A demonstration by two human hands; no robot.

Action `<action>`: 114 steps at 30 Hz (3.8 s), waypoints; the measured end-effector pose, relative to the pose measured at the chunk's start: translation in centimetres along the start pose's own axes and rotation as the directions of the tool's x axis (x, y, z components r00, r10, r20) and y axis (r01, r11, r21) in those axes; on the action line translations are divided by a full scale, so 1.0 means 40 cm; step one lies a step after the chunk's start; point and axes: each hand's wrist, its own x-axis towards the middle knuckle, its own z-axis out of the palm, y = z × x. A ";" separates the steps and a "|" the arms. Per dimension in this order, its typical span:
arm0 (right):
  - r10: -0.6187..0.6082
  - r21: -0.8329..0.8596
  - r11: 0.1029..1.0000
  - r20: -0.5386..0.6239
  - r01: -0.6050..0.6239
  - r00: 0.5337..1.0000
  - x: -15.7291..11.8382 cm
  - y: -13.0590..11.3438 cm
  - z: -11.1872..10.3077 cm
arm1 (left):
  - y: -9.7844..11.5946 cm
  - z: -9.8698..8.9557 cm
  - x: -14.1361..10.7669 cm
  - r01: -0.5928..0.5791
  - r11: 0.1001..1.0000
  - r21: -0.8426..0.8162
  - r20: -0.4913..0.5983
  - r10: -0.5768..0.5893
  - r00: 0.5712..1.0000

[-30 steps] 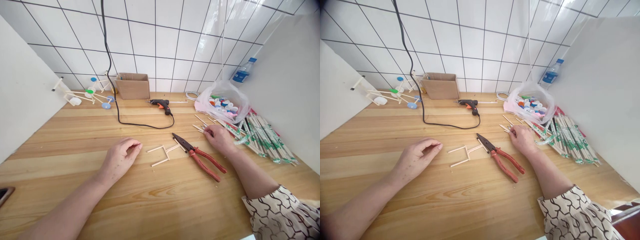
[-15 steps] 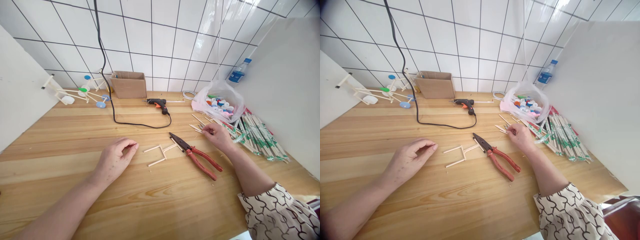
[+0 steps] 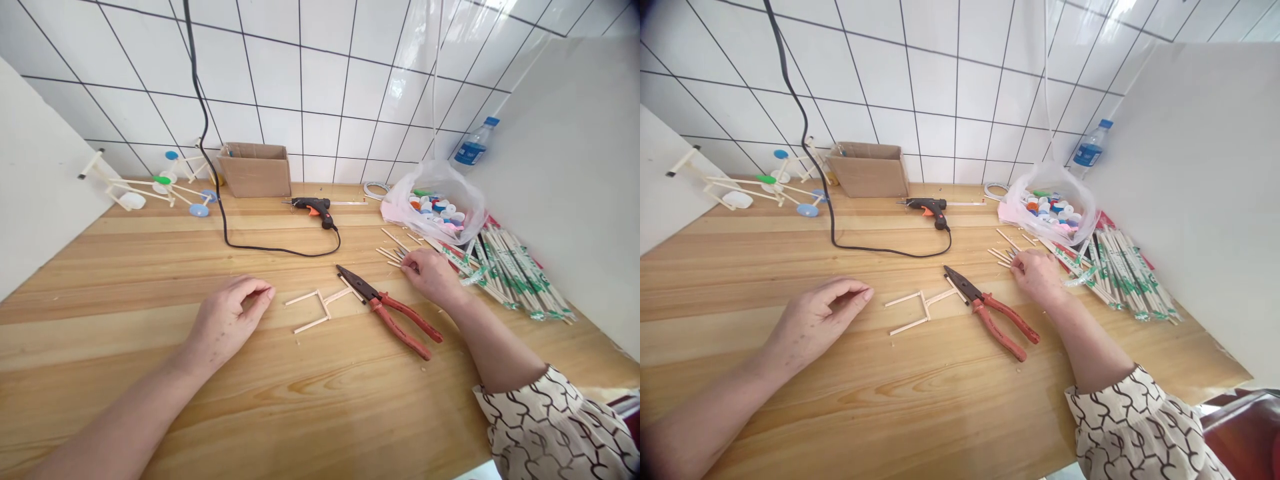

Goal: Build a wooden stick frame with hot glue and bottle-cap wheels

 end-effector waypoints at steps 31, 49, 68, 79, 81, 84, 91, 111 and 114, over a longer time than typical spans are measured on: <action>-0.442 0.537 0.757 0.003 0.372 0.897 -0.181 -0.270 -0.053 | 0.151 -0.028 -0.058 -0.361 0.917 -0.170 -0.103 0.348 0.932; -0.547 0.358 0.761 -0.091 0.540 0.832 -0.187 -0.266 -0.021 | 0.134 0.017 -0.095 -0.397 0.914 0.083 0.202 0.374 0.905; -0.571 0.368 0.754 -0.043 0.545 0.820 -0.193 -0.260 -0.018 | 0.121 0.018 -0.078 -0.373 0.911 0.177 0.188 0.341 0.921; -0.569 0.377 0.753 -0.037 0.539 0.821 -0.193 -0.261 -0.021 | 0.120 0.018 -0.077 -0.364 0.908 0.205 0.189 0.329 0.925; -0.571 0.379 0.752 -0.036 0.540 0.820 -0.194 -0.262 -0.023 | 0.120 0.018 -0.076 -0.365 0.908 0.208 0.191 0.328 0.925; -0.571 0.378 0.752 -0.037 0.541 0.820 -0.196 -0.262 -0.023 | 0.120 0.018 -0.074 -0.366 0.903 0.225 0.184 0.330 0.926; -0.570 0.382 0.753 -0.029 0.536 0.821 -0.194 -0.262 -0.017 | 0.122 0.022 -0.074 -0.357 0.904 0.235 0.175 0.322 0.930; -0.581 0.381 0.748 -0.020 0.544 0.813 -0.190 -0.259 -0.021 | 0.097 -0.035 -0.033 0.029 0.999 -0.016 0.270 -0.024 0.963; -0.578 0.386 0.750 -0.013 0.537 0.816 -0.193 -0.258 -0.021 | 0.106 -0.027 -0.036 0.025 1.000 0.010 0.292 -0.026 0.956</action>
